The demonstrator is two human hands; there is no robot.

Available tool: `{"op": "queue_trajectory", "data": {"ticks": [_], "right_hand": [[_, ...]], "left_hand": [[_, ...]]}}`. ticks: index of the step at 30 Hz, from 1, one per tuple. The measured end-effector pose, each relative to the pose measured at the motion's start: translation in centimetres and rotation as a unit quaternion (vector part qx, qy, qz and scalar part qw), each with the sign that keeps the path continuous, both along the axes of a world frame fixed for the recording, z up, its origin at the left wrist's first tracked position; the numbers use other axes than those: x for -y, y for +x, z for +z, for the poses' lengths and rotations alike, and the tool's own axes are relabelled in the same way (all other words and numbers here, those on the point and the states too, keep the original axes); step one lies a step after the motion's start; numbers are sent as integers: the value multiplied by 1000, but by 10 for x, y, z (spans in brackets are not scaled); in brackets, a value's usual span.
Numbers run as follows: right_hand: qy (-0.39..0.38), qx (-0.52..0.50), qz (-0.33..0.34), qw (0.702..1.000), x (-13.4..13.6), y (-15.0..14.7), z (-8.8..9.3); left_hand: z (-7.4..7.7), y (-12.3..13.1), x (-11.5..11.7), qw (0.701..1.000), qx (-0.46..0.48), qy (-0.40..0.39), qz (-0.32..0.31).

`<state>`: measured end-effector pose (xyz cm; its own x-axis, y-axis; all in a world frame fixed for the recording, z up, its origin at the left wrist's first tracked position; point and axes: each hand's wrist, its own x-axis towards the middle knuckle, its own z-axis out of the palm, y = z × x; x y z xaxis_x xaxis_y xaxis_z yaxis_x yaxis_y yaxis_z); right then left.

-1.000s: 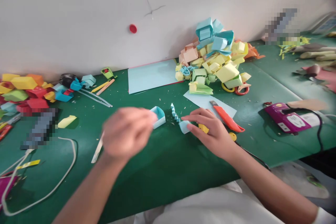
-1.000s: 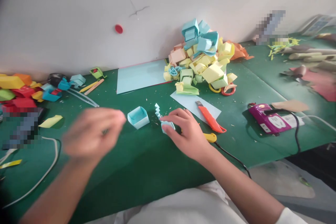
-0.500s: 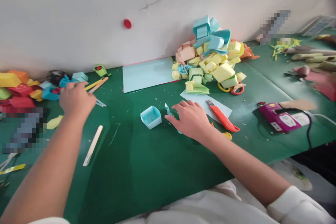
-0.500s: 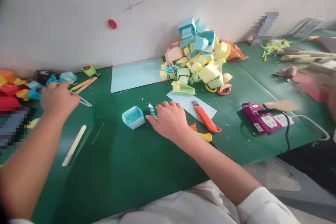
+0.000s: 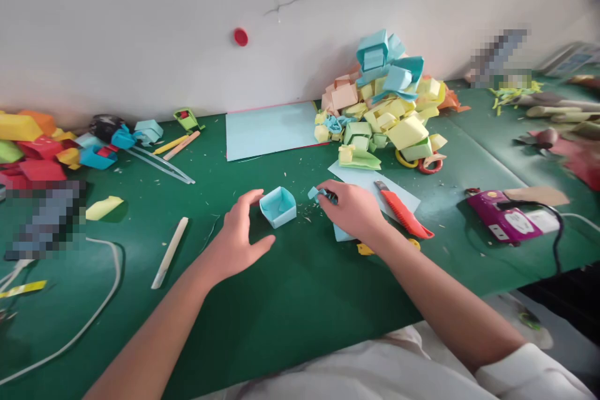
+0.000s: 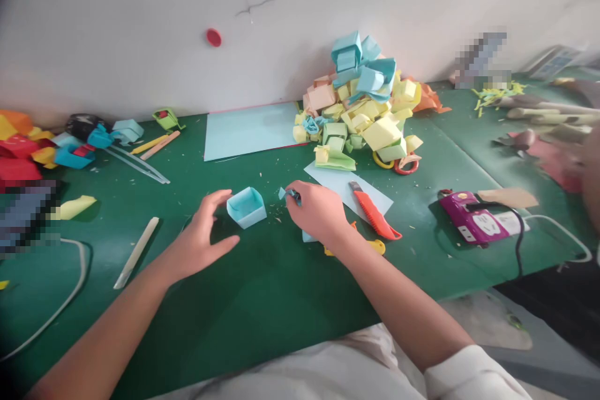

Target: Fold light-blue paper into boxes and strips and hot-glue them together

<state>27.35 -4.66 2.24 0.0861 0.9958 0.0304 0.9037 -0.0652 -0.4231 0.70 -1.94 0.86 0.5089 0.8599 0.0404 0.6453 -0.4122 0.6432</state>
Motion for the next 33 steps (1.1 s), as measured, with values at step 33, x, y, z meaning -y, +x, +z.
{"op": "queue_trajectory", "data": {"ticks": [33], "right_hand": [[277,24,273,921,40,-12,16]], "left_hand": [[-11,33,35,989,142,29,-12]]}}
